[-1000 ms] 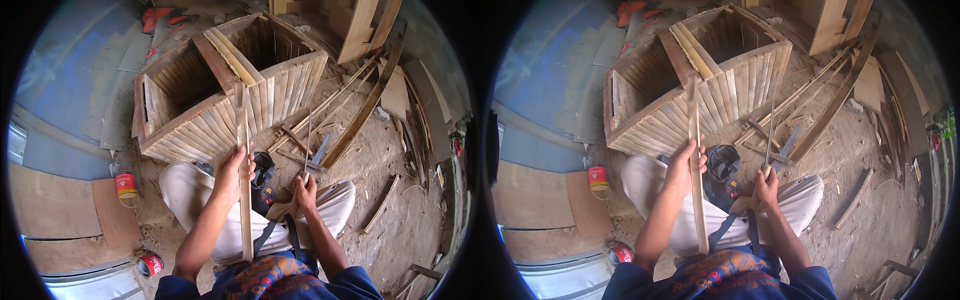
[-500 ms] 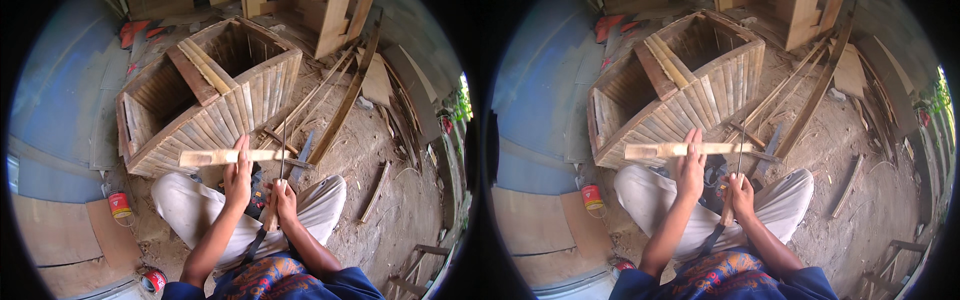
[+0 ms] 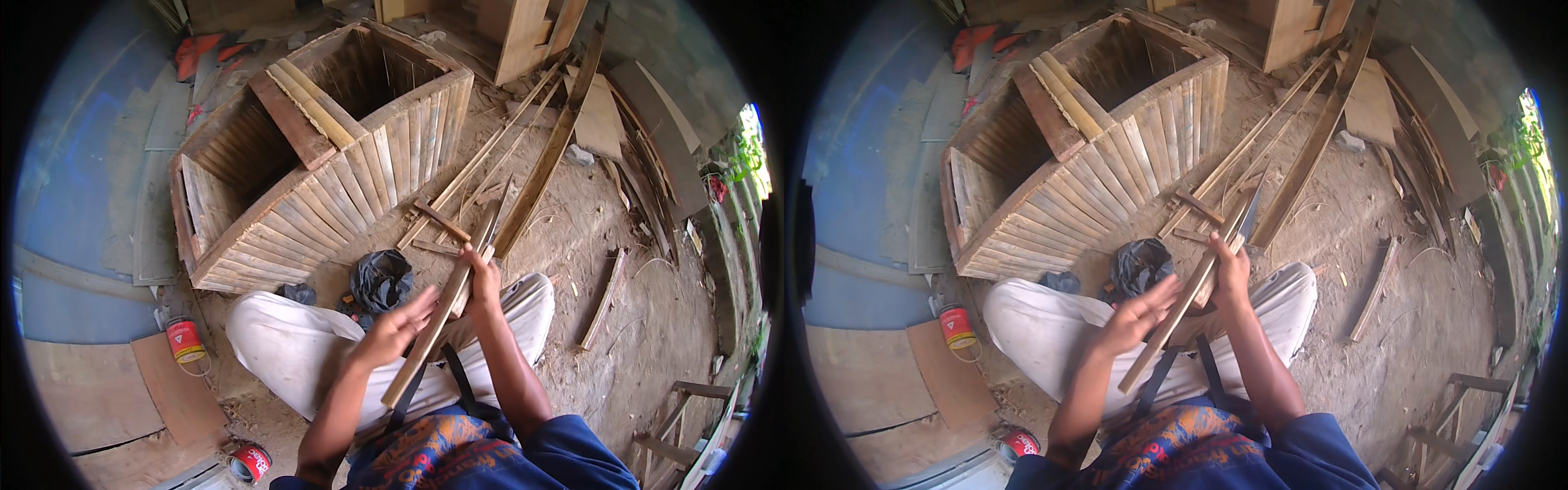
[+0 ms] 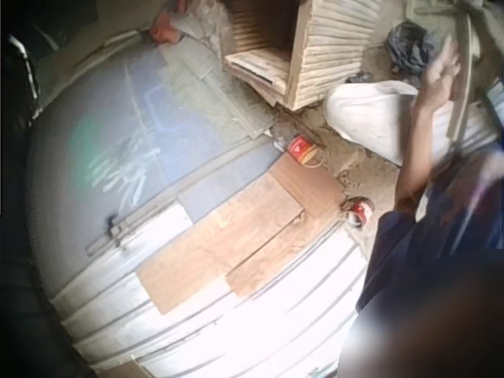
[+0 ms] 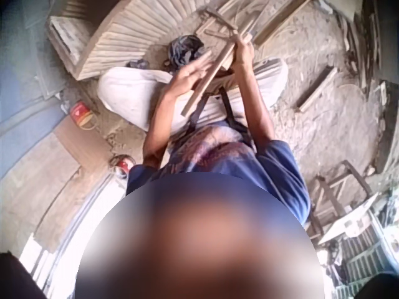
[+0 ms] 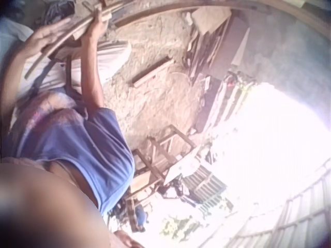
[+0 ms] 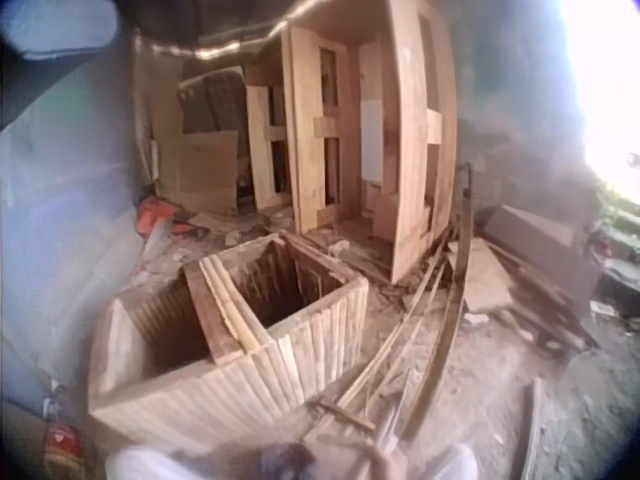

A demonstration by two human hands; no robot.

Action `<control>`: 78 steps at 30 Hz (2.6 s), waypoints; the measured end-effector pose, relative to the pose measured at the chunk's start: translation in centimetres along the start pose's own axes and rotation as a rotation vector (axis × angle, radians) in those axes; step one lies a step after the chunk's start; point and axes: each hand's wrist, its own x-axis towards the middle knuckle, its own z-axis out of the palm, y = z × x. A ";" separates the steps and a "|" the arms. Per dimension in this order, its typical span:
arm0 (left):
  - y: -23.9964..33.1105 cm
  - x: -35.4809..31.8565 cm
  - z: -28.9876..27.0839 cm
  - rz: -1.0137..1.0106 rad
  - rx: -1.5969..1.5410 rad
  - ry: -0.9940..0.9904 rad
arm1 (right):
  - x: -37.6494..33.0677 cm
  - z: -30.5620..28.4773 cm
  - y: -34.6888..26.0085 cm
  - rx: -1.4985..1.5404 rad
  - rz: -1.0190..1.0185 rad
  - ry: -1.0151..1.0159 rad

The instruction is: The person sits on the floor and assembles a wooden structure using a hand saw, hammer, and nails. They cut wooden slats to size, position them into the frame, and hammer nails to secure them.

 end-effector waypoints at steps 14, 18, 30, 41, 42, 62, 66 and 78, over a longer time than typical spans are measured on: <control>-4.6 0.0 2.9 -0.399 0.438 0.108 | 3.0 -2.7 -5.0 -0.472 -0.532 0.146; -5.5 -0.2 3.2 -0.311 0.589 0.170 | 3.0 -2.2 -6.5 -0.564 -0.560 0.197; -1.5 0.9 0.9 -0.462 -0.296 0.328 | -2.8 -6.3 3.9 -0.617 -0.114 0.027; -1.8 1.0 1.2 -0.073 0.403 0.369 | -2.5 -5.8 0.0 -1.452 -0.742 -0.563; -1.6 0.4 1.3 -0.050 0.426 0.346 | -1.1 -6.2 -0.4 -1.476 -0.745 -0.594; 3.1 -1.3 0.4 -0.177 0.355 0.379 | -2.7 -7.2 -2.5 -1.386 -0.821 -0.528; 2.8 -1.7 1.1 -0.074 0.474 0.331 | 0.0 -8.4 -3.8 -1.432 -0.936 -0.468; 4.0 -6.4 2.6 -0.372 0.134 0.206 | 9.9 -15.4 -10.7 -1.198 -0.449 0.523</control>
